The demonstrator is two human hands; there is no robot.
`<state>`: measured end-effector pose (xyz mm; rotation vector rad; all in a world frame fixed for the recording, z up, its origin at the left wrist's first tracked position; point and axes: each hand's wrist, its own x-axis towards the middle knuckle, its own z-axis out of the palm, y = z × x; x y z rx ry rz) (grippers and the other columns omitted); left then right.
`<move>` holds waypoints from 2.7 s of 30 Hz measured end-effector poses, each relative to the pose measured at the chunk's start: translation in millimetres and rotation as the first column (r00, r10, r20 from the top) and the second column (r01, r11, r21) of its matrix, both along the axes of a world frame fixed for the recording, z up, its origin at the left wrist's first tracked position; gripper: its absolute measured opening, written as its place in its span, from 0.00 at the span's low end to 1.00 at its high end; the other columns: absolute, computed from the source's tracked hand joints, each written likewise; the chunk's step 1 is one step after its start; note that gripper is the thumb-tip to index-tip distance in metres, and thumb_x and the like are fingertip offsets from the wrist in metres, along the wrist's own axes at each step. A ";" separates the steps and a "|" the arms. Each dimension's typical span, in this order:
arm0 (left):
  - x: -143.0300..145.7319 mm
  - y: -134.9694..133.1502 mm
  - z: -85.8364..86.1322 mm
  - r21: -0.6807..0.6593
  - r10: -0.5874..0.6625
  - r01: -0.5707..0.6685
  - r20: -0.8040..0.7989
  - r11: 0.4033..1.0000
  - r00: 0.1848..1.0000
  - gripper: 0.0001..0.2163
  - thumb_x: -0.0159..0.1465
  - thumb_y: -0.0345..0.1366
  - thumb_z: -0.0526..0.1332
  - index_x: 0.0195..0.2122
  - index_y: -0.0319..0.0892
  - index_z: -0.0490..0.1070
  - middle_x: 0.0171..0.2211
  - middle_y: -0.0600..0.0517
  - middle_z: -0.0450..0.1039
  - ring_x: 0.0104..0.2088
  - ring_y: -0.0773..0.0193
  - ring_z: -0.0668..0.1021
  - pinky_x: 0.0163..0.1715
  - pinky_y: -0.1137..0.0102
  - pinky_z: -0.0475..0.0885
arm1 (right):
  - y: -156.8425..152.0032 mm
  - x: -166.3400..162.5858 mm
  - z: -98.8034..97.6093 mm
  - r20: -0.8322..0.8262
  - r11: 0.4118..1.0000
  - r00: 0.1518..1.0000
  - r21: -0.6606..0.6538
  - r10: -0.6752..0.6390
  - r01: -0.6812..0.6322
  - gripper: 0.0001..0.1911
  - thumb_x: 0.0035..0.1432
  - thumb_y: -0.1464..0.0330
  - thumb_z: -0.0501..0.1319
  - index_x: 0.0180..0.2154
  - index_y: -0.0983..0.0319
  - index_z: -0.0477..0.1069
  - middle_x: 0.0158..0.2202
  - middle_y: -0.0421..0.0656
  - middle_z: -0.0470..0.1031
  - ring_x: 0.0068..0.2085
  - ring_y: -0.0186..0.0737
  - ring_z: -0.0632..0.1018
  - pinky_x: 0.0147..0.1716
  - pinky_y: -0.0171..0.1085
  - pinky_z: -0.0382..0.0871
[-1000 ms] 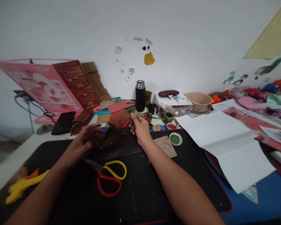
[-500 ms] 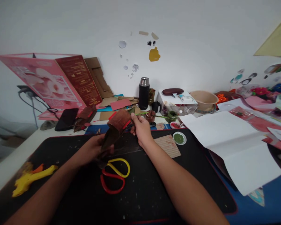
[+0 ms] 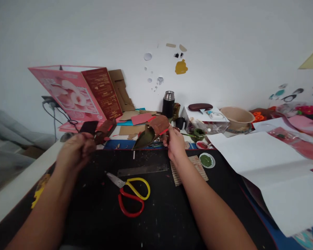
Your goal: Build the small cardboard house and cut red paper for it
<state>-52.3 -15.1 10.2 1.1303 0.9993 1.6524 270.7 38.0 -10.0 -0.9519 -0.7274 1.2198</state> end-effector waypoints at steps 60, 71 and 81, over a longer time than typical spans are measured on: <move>15.8 13.4 -22.6 0.035 0.033 -0.011 -0.737 0.999 0.675 0.13 0.60 0.51 0.66 0.31 0.46 0.78 0.37 0.50 0.79 0.41 0.56 0.78 0.45 0.64 0.73 | -9.2 -19.3 -15.4 0.236 0.972 0.949 0.058 0.209 -0.229 0.28 0.55 0.42 0.66 0.32 0.60 0.69 0.27 0.39 0.78 0.14 0.28 0.70 0.10 0.27 0.54; 4.2 10.5 -18.2 0.026 -0.054 0.144 -0.850 0.989 0.524 0.14 0.63 0.52 0.65 0.32 0.47 0.80 0.38 0.48 0.80 0.44 0.53 0.80 0.47 0.62 0.75 | -10.7 -7.9 -12.5 0.579 0.954 0.796 0.098 0.177 -0.283 0.19 0.65 0.51 0.60 0.38 0.61 0.74 0.24 0.38 0.76 0.17 0.33 0.71 0.16 0.32 0.61; -5.1 10.1 -16.3 0.081 -0.004 0.139 -0.850 0.987 0.527 0.14 0.63 0.53 0.66 0.33 0.48 0.81 0.38 0.49 0.79 0.45 0.54 0.80 0.46 0.63 0.75 | -11.2 -9.8 -15.4 0.601 0.938 0.759 0.046 0.249 -0.344 0.16 0.67 0.55 0.60 0.40 0.62 0.74 0.22 0.37 0.75 0.16 0.32 0.72 0.15 0.30 0.61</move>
